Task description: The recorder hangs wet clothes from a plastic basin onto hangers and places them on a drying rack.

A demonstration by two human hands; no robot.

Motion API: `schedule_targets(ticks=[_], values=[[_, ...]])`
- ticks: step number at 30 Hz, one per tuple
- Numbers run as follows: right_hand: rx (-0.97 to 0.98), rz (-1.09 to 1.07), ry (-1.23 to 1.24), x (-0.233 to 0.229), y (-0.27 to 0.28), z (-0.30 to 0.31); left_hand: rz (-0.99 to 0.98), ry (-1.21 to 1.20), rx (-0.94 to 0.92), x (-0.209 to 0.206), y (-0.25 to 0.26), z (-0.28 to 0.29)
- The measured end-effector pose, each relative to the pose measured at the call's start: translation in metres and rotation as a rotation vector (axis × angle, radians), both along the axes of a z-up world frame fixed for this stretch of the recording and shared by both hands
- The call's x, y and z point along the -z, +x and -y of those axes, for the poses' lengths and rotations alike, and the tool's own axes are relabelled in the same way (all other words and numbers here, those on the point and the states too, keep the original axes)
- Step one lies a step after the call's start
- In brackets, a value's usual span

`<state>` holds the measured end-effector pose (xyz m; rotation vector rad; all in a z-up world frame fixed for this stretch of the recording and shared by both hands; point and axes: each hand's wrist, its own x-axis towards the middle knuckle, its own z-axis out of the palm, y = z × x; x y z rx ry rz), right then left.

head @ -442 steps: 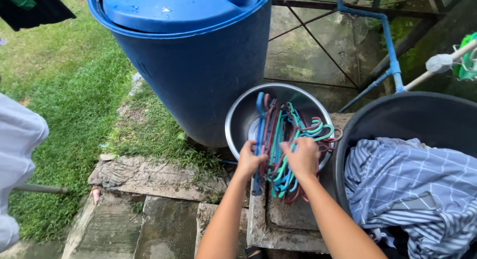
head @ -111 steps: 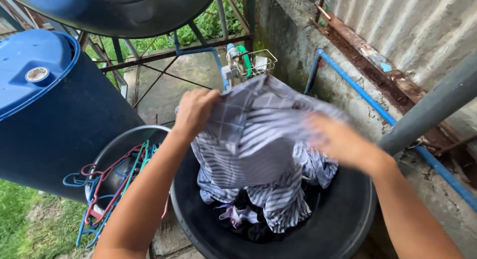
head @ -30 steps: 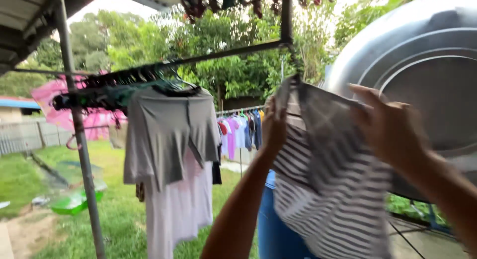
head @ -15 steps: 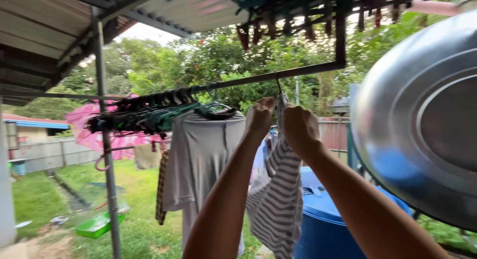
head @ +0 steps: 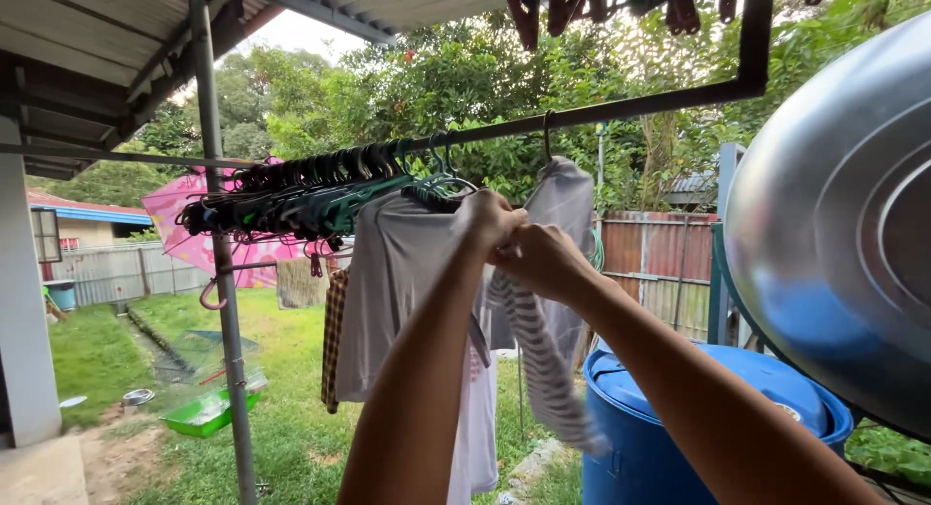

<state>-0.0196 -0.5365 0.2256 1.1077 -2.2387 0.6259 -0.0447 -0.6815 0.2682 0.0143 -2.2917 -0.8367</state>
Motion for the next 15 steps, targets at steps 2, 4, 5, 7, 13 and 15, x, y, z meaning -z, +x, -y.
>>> schedule_targets(ticks=[2, 4, 5, 7, 13, 15], values=[[-0.126, 0.017, -0.130, 0.009, -0.031, 0.000, 0.069, -0.134, -0.158, -0.007, 0.028, -0.017], [-0.290, -0.008, -0.244, 0.017, -0.044, -0.010, 0.094, -0.150, -0.187, -0.010, 0.038, -0.024], [-0.454, -0.035, -0.362, 0.020, -0.050, -0.015, 0.117, -0.170, -0.217, -0.012, 0.044, -0.027], [-0.392, -0.130, -0.342, 0.022, -0.068, -0.019, 0.177, -0.217, -0.251, -0.010, 0.013, -0.014], [-0.029, -0.230, -0.227, 0.021, -0.088, -0.056, -0.030, -0.307, -0.475, 0.002, -0.024, 0.054], [-0.031, -0.140, -0.267, 0.023, -0.091, -0.073, -0.133, -0.292, -0.526, -0.001, -0.028, 0.076]])
